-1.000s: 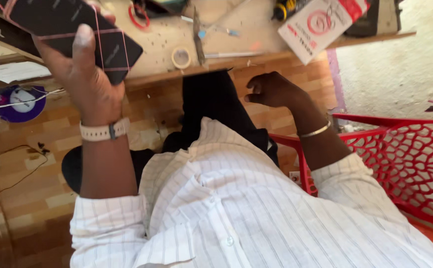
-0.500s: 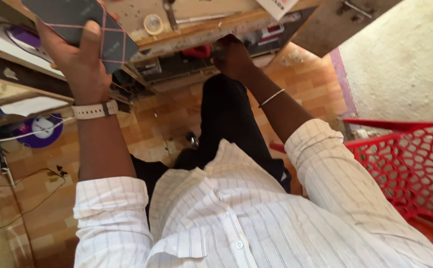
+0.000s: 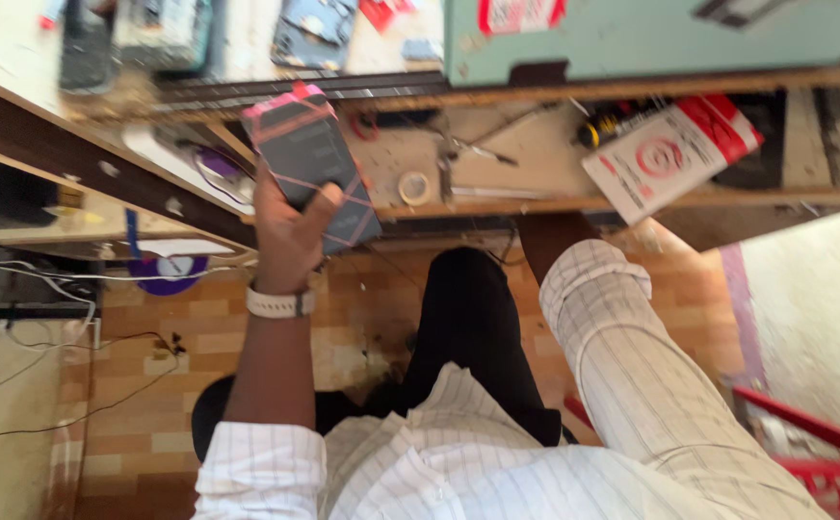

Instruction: The person uses a screwdriver to remove screws from the back of a red smartphone, then applies adhesive from a tube to the phone's frame. They place the back cover onto the phone, press it into place, and use a red rubber band to secure the cover while the adhesive sets.

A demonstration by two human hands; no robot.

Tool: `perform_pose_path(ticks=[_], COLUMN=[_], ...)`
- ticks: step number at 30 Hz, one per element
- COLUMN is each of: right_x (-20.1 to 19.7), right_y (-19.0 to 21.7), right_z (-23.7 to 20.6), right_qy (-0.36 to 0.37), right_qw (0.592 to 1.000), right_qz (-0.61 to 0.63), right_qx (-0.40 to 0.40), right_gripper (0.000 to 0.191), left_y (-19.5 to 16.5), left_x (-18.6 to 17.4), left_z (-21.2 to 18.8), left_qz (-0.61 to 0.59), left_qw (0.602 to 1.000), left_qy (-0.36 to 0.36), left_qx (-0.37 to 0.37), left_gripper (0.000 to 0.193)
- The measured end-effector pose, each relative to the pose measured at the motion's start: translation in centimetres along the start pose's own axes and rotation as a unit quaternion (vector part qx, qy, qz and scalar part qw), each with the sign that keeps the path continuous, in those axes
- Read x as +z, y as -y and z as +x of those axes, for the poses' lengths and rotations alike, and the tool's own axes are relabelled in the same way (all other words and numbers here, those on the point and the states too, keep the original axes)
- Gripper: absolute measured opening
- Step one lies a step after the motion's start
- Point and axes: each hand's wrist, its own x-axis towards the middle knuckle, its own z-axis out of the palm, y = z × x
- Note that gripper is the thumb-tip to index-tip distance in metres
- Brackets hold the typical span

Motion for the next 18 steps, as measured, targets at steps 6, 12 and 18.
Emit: perform_pose_path(ticks=[6,12,18], right_x=[0.4,-0.7,-1.4], right_y=[1.2,2.9,3.6], right_z=[5.8,10.7,12.5], right_qy=[0.015,0.003,-0.006], right_qw=[1.0,1.0,0.999], right_qz=[0.011,0.023,0.03], right_qx=[0.018,0.014,0.021], right_gripper=[0.043,0.04,0.038], left_y=[0.2,-0.1,-0.3], left_x=[-0.8,-0.5,-1.1], left_z=[2.0,4.3,4.9], left_qz=[-0.008,-0.012,-0.038], left_qw=[0.999,0.999,0.998], left_qy=[-0.013,-0.026,-0.011], left_qx=[-0.03,-0.028,-0.041], left_gripper=[0.046,0.049,0.048])
